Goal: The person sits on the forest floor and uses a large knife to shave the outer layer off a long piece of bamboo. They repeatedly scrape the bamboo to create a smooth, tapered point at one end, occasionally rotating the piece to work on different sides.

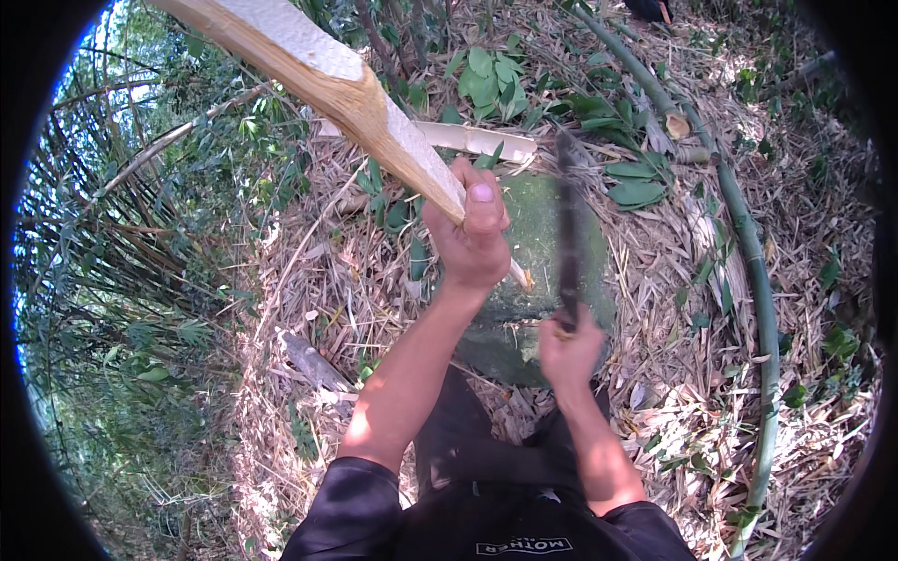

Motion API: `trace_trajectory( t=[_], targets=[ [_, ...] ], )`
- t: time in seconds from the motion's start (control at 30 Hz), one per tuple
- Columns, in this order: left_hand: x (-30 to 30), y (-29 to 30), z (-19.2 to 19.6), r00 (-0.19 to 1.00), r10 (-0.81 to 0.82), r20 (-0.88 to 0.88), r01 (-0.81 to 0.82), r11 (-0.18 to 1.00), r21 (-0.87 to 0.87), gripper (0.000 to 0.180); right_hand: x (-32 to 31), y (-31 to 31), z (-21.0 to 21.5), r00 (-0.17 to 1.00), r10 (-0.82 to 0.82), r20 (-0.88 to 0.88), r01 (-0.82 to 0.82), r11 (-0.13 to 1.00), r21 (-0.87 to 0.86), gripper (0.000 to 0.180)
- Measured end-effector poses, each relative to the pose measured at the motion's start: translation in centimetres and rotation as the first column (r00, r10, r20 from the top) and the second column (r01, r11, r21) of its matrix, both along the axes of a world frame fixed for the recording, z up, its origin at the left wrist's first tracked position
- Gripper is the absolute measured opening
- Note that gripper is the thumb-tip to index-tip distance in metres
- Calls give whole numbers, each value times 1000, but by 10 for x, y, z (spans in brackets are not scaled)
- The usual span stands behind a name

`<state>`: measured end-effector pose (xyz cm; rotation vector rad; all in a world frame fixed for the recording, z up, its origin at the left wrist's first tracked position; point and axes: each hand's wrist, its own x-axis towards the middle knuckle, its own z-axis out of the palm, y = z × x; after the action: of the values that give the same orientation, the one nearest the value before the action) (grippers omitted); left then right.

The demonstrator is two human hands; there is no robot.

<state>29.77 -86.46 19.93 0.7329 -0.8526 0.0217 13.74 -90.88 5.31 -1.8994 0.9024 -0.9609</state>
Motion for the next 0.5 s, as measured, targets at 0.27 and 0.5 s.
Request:
trace_trajectory(
  t=[0.27, 0.5],
  targets=[
    [-2, 4, -6, 1000, -5, -18, 4, 999, -34, 39, -3, -31, -17, 919, 267, -289, -116, 886, 449, 18],
    [5, 17, -9, 999, 45, -21, -46, 998, -45, 36, -4, 28, 47, 994, 41, -100, -24, 987, 162, 20]
  ],
)
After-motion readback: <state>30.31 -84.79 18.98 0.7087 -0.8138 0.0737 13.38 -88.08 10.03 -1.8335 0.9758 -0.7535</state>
